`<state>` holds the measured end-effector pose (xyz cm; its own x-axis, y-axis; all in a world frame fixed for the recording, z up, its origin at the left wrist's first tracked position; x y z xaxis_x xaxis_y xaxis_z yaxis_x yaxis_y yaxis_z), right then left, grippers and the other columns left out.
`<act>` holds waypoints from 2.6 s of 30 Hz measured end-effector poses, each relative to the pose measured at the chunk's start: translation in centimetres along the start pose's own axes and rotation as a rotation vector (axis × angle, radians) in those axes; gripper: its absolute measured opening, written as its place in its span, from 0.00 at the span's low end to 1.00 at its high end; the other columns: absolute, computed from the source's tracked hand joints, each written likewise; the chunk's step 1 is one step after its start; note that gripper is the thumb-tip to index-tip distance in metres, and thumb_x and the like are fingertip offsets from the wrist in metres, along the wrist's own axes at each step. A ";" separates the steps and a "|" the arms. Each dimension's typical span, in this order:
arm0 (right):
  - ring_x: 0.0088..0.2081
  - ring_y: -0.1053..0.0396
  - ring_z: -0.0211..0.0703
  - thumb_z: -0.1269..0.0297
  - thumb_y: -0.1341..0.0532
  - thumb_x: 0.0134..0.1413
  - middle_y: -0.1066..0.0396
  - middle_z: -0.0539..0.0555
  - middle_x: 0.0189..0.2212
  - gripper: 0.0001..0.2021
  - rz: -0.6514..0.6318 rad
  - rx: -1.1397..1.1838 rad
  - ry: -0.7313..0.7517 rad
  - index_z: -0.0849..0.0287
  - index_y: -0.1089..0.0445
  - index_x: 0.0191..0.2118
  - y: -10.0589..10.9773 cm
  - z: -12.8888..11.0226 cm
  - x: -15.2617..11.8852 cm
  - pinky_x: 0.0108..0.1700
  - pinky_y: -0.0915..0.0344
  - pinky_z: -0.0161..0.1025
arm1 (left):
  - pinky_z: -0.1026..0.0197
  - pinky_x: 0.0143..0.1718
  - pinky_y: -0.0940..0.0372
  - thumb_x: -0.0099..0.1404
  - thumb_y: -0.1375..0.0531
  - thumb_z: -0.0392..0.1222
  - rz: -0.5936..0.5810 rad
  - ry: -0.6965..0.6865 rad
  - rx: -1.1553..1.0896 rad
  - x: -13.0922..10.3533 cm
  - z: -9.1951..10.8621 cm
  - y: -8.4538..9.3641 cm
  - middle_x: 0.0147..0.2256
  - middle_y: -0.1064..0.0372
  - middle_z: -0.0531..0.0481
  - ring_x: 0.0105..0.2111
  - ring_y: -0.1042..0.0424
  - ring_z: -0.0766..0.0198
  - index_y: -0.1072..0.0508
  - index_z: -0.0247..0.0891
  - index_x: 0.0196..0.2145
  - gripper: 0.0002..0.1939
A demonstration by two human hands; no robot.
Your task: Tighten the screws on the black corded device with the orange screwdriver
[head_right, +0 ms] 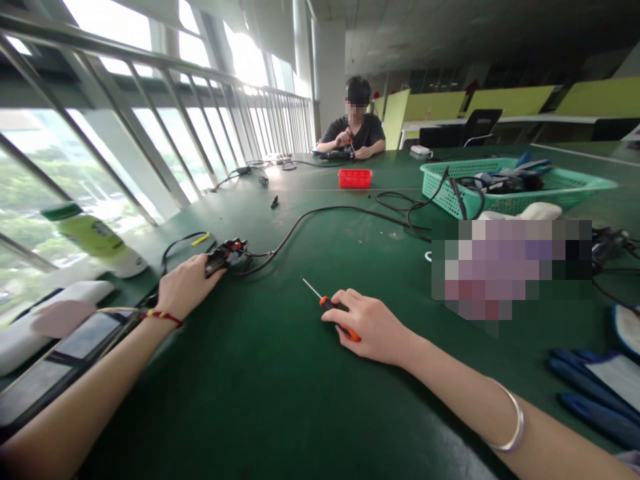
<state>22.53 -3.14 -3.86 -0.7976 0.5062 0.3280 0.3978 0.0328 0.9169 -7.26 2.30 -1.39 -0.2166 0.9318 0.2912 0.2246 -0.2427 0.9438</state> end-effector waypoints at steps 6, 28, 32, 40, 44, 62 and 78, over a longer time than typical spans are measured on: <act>0.44 0.36 0.44 0.71 0.45 0.52 0.35 0.58 0.43 0.14 0.010 -0.009 0.000 0.57 0.32 0.45 0.0 0.0 0.0 0.44 0.34 0.42 | 0.53 0.36 0.41 0.64 0.54 0.49 0.164 0.111 0.042 -0.1 -2.5 0.6 0.41 0.32 0.36 0.42 0.33 0.46 0.35 0.32 0.45 0.20; 0.44 0.35 0.45 0.71 0.45 0.52 0.35 0.58 0.43 0.14 0.032 -0.008 0.024 0.57 0.32 0.45 0.3 0.0 -0.1 0.43 0.33 0.43 | 0.51 0.42 0.44 0.64 0.53 0.46 0.344 0.112 -0.090 -0.9 -3.1 2.5 0.44 0.36 0.42 0.45 0.36 0.50 0.36 0.39 0.47 0.17; 0.44 0.35 0.44 0.71 0.45 0.53 0.35 0.58 0.43 0.14 0.032 -0.005 0.014 0.57 0.32 0.45 0.2 0.1 0.0 0.43 0.33 0.42 | 0.51 0.48 0.47 0.64 0.52 0.45 0.419 0.036 -0.139 -1.6 -2.1 3.6 0.46 0.38 0.44 0.48 0.38 0.51 0.36 0.39 0.49 0.17; 0.33 0.34 0.38 0.66 0.44 0.51 0.31 0.55 0.34 0.11 0.122 0.094 0.130 0.60 0.29 0.40 1.6 -1.2 -0.5 0.34 0.35 0.36 | 0.53 0.49 0.47 0.62 0.46 0.42 0.374 -0.336 -0.244 -2.2 8.3 4.9 0.44 0.34 0.47 0.46 0.37 0.54 0.32 0.44 0.47 0.15; 0.26 0.38 0.39 0.61 0.47 0.49 0.33 0.54 0.25 0.12 0.273 0.065 0.226 0.60 0.29 0.32 2.9 -2.6 -1.4 0.28 0.41 0.38 | 0.56 0.47 0.45 0.60 0.44 0.47 0.219 -0.519 -0.369 -1.2 14.8 4.5 0.41 0.30 0.48 0.44 0.35 0.56 0.34 0.41 0.46 0.17; 0.29 0.33 0.38 0.62 0.45 0.51 0.30 0.54 0.29 0.11 0.178 0.044 0.171 0.61 0.30 0.37 2.1 -1.6 -0.7 0.31 0.37 0.35 | 0.54 0.46 0.39 0.58 0.55 0.32 -0.094 -0.220 -0.284 3.2 2.8 -1.1 0.42 0.34 0.43 0.43 0.33 0.53 0.29 0.33 0.40 0.19; 0.28 0.34 0.38 0.62 0.45 0.52 0.30 0.54 0.29 0.12 0.194 0.056 0.171 0.62 0.30 0.38 2.2 -1.6 -0.8 0.30 0.37 0.35 | 0.55 0.45 0.36 0.62 0.53 0.44 -0.096 -0.452 -0.394 -4.3 4.4 0.7 0.40 0.33 0.45 0.40 0.31 0.58 0.29 0.37 0.38 0.15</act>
<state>23.29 -4.83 -1.72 -0.7672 0.3547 0.5344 0.5715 -0.0002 0.8206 -1.99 -0.71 -2.69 0.2256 0.9560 0.1874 -0.1631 -0.1526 0.9747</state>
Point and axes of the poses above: each hand's wrist, its own x-axis towards the middle knuckle, its own y-axis out of the back of the hand, z = x × y, the point moved 9 cm from there along x, towards the middle knuckle
